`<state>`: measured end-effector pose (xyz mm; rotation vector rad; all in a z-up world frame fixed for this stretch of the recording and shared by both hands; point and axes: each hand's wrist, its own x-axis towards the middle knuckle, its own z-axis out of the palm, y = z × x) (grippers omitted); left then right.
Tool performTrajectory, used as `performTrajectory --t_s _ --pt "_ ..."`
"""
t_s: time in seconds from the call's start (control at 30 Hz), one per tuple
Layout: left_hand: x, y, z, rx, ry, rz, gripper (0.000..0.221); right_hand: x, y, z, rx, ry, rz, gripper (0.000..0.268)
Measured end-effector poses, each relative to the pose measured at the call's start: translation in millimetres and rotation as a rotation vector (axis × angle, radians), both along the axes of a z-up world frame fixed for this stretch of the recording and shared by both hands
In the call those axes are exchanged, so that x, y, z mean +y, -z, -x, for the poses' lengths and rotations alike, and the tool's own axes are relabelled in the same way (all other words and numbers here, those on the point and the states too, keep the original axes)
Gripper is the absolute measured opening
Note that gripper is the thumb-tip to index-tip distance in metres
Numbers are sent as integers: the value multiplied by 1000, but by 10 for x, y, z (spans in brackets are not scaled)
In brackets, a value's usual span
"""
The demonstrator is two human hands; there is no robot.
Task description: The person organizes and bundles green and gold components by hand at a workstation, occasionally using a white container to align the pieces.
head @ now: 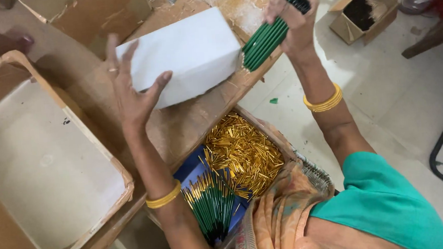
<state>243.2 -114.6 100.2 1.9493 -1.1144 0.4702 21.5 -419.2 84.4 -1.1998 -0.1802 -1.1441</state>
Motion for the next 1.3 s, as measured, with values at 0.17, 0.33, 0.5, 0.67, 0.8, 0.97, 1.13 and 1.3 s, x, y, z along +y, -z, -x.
performTrajectory --t_s 0.17,0.33,0.5,0.67,0.8,0.97,1.13,1.3 --pt "3 -167 103 97 93 -427 108 -139 72 -44 27 129 120 23" --pt "158 -102 125 -48 -6 -543 115 -34 276 -293 214 217 498 25" --pt "56 -66 -78 211 281 -278 123 83 54 -206 146 131 510 27" --pt "283 11 277 351 48 -296 107 31 278 -194 220 95 491 20" --pt "389 260 445 401 -125 -231 114 170 310 -244 273 183 439 26" --pt "251 470 503 176 -137 -206 115 139 301 -270 268 302 380 29" --pt "115 595 539 390 -79 107 99 296 397 -436 217 517 724 25" --pt "93 713 406 535 114 576 88 193 180 -337 260 297 539 24"
